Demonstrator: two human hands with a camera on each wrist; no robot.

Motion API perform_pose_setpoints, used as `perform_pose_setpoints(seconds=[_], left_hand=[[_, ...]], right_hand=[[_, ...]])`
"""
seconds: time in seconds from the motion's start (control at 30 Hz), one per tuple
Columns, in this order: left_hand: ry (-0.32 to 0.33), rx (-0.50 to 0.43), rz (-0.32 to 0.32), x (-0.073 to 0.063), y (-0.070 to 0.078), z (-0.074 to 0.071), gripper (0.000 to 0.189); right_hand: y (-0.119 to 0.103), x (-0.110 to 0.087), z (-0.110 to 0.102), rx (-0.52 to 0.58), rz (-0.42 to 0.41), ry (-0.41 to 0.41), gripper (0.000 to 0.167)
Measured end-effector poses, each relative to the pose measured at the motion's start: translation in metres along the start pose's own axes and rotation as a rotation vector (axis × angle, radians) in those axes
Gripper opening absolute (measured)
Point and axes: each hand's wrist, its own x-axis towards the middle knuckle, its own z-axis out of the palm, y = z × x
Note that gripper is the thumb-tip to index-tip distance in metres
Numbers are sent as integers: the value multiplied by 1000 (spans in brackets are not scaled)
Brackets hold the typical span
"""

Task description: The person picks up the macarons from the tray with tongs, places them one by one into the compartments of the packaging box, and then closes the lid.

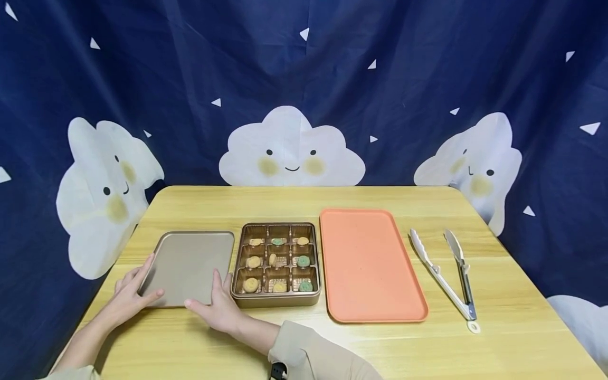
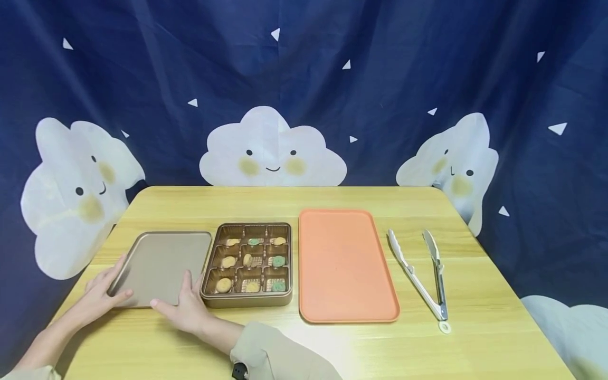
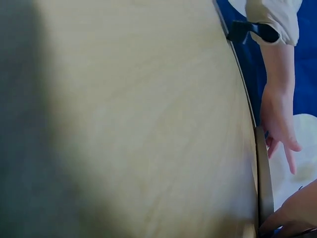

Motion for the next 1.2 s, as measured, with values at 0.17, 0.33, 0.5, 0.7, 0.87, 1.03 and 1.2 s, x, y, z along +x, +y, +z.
perform_pose_setpoints(seconds=[0.17, 0.33, 0.5, 0.7, 0.87, 1.03, 1.2], left_hand=[[42, 11, 50, 3, 1, -2, 88], [37, -6, 20, 1, 2, -5, 90], [75, -53, 21, -2, 1, -9, 89], [112, -131, 32, -3, 4, -11, 87], [194, -232, 43, -3, 11, -9, 85], [345, -350, 2, -8, 28, 1, 72], [418, -483, -7, -4, 44, -4, 69]], right_hand=[[-3, 2, -1, 23, 12, 14, 87], [-4, 3, -1, 92, -25, 59, 81], [-4, 3, 0, 110, -75, 93, 74], [-8, 4, 1, 115, -114, 108, 75], [-13, 4, -5, 143, -155, 114, 77], [-10, -5, -12, 166, -165, 125, 76], [-16, -10, -19, 205, -172, 129, 78]])
